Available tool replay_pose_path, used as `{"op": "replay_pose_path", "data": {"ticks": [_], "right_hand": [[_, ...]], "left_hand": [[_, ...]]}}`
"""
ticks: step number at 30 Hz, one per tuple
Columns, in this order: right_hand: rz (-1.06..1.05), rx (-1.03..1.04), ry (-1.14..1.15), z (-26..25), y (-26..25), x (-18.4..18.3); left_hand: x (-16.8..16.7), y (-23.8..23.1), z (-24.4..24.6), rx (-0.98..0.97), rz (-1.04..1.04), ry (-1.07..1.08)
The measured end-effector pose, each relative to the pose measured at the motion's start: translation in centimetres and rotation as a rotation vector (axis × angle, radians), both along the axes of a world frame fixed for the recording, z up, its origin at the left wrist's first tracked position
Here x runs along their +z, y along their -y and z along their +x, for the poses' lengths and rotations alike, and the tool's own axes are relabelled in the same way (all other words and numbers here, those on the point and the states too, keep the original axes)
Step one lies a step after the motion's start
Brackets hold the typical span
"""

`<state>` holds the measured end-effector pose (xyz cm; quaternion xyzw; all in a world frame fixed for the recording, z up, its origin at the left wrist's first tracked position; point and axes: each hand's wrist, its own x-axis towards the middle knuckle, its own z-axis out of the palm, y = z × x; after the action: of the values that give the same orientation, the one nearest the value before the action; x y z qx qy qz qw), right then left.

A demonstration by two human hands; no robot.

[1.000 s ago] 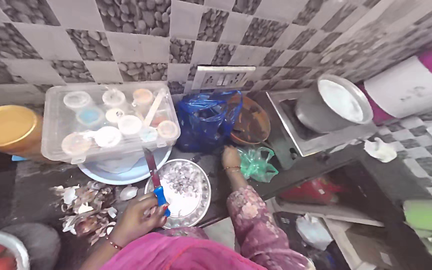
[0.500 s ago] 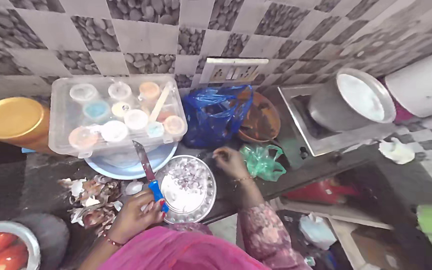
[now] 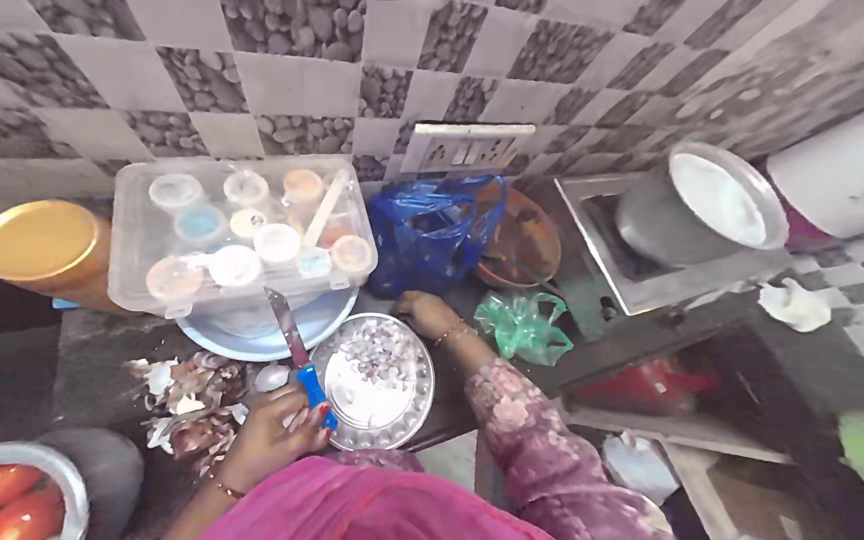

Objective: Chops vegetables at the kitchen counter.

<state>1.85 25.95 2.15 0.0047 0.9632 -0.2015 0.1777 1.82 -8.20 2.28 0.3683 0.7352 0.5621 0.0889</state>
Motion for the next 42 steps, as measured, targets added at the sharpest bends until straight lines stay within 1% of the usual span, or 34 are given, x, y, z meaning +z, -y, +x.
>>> {"op": "replay_pose_path", "data": {"ticks": [3,7,10,12,14,16,18,19,20,22,24,25,27,29,32,34,37,39,42], "right_hand": [[0.033,0.031,0.008,-0.5,0.1,-0.5],[0.078,0.053,0.009,-0.8,0.4,-0.9],[0.097,0.005,-0.052,0.1,0.6,-0.6],[0.105,-0.077,-0.128,1.2,1.0,0.7],[0.039,-0.155,-0.244,2.7,1.5,2.0],[-0.054,-0.180,-0.351,4.4,2.5,2.6],[-0.121,-0.205,-0.386,6.1,3.9,2.8],[-0.193,-0.253,-0.392,6.8,4.9,3.3],[-0.313,-0.326,-0.374,7.6,6.1,3.9],[-0.629,-0.445,-0.270,9.1,9.4,4.9],[-0.920,-0.457,-0.139,10.3,12.5,4.4],[-1.016,-0.473,-0.120,10.7,13.9,3.7],[-1.112,-0.575,-0.192,11.5,16.0,2.6],[-1.143,-0.685,-0.303,12.4,16.6,2.0],[-1.168,-0.884,-0.492,14.4,15.5,2.5],[-1.116,-0.969,-0.609,16.1,14.0,2.4],[-0.995,-1.054,-0.724,18.5,12.8,2.3],[-0.978,-1.095,-0.769,19.6,13.0,2.3],[-1.013,-1.157,-0.777,20.2,13.9,2.4]], "left_hand": [[-0.6,0.4,-0.1,0.006,0.043,0.000],[-0.2,0.7,0.0,0.024,-0.015,0.003],[-0.1,0.8,0.6,0.022,-0.049,0.033],[0.0,1.2,1.0,0.028,-0.049,0.044],[-0.4,1.5,1.3,0.048,-0.046,0.024],[-0.7,1.9,1.5,0.053,-0.049,0.004],[-0.7,2.0,1.8,0.038,-0.086,0.017],[-0.6,1.9,1.8,0.025,-0.122,0.024],[-0.4,1.6,1.9,0.010,-0.167,0.024],[0.2,0.8,2.2,-0.063,-0.246,0.041],[0.9,-0.3,2.4,-0.163,-0.319,0.059],[1.0,-0.8,2.5,-0.221,-0.346,0.059],[0.9,-1.6,2.6,-0.330,-0.393,0.062],[1.4,-1.9,2.1,-0.409,-0.505,0.080],[1.6,-2.6,-0.1,-0.380,-0.692,0.034],[1.3,-3.7,-1.3,-0.375,-0.852,-0.043],[1.1,-5.9,-2.4,-0.479,-1.058,-0.090],[0.7,-7.0,-2.7,-0.566,-1.093,-0.146],[0.6,-8.1,-2.8,-0.626,-1.122,-0.217]]}}
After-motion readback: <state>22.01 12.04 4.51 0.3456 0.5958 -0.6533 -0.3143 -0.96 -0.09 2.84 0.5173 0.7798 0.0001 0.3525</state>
